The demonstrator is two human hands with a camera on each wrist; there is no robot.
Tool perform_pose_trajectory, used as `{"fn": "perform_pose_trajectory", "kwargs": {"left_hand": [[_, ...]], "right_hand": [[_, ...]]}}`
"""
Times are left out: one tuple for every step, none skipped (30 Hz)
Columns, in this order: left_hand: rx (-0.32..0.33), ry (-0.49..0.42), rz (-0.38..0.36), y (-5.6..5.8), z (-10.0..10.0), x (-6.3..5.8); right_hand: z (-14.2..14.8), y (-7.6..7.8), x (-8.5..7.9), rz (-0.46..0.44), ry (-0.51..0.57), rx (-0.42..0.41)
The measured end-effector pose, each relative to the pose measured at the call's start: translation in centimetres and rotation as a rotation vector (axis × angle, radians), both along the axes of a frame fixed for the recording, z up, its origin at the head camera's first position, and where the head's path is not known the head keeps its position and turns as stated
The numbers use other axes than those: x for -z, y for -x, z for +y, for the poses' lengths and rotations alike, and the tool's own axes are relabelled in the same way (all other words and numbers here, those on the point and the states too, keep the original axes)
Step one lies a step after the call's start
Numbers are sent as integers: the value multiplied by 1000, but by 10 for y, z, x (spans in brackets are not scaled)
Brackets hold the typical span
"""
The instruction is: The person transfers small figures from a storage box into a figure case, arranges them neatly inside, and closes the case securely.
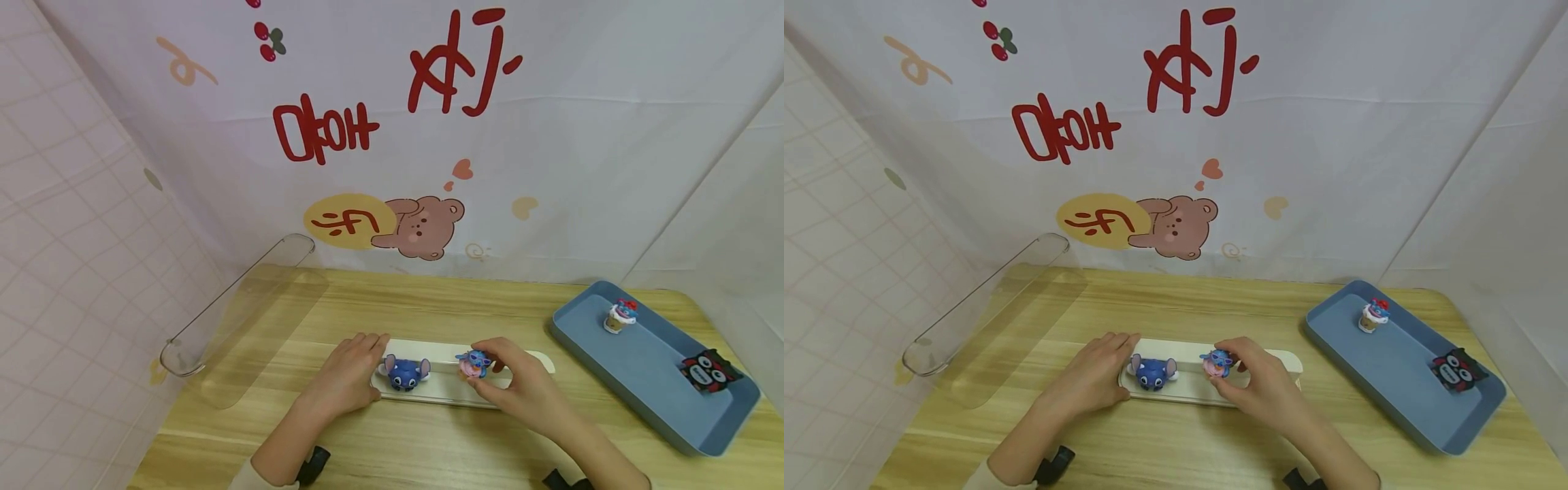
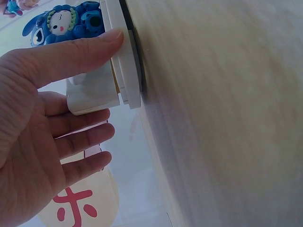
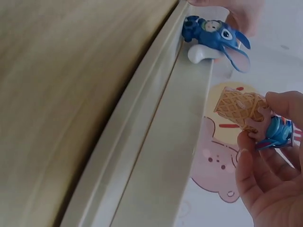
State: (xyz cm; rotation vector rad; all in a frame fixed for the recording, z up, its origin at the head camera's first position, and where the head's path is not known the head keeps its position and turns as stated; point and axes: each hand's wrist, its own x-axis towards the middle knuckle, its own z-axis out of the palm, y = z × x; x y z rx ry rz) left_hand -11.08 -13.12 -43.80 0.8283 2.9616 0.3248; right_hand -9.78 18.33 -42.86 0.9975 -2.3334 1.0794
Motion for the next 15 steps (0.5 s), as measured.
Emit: {"fn": "perform_pose_trajectory", "kwargs": {"left_hand": [[0,1,1,0,0,0],[0,1,1,0,0,0],[0,0,1,0,0,1],[0,1,2,0,0,1],[1,1,2,0,-1,1],[2,2,1,0,-1,1],[3,2,2,0,-1,1],[3,2,1,0,-1,1],[5,3,1,0,-1,1],[6,4,1,0,-1,1],[7,3,-1,0,-1,1],[7,3,-3,0,-1,1],[8,3,-3,0,-1,1],[7,4,-6,0,-1,0],[6,4,-7,0,-1,0]], "right_hand": [[-1,0,1,3,-6,7],[-3,0,2,6,-13,14],[-4,0,2,9,-20,20],[-5,0,3,12,-27,26],[-6,0,4,15,-30,31],[-7,0,5,16,-34,34],[-8,0,6,19,-37,37],[-9,0,7,24,-43,41],[-10,1,8,26,-48,46],[-11,1,9,28,-53,51],[-12,1,10,29,-57,54],[-12,1,11,28,-63,58],[-13,2,11,29,-69,61],[-13,2,12,26,-71,60],[-14,2,13,23,-74,59]]}}
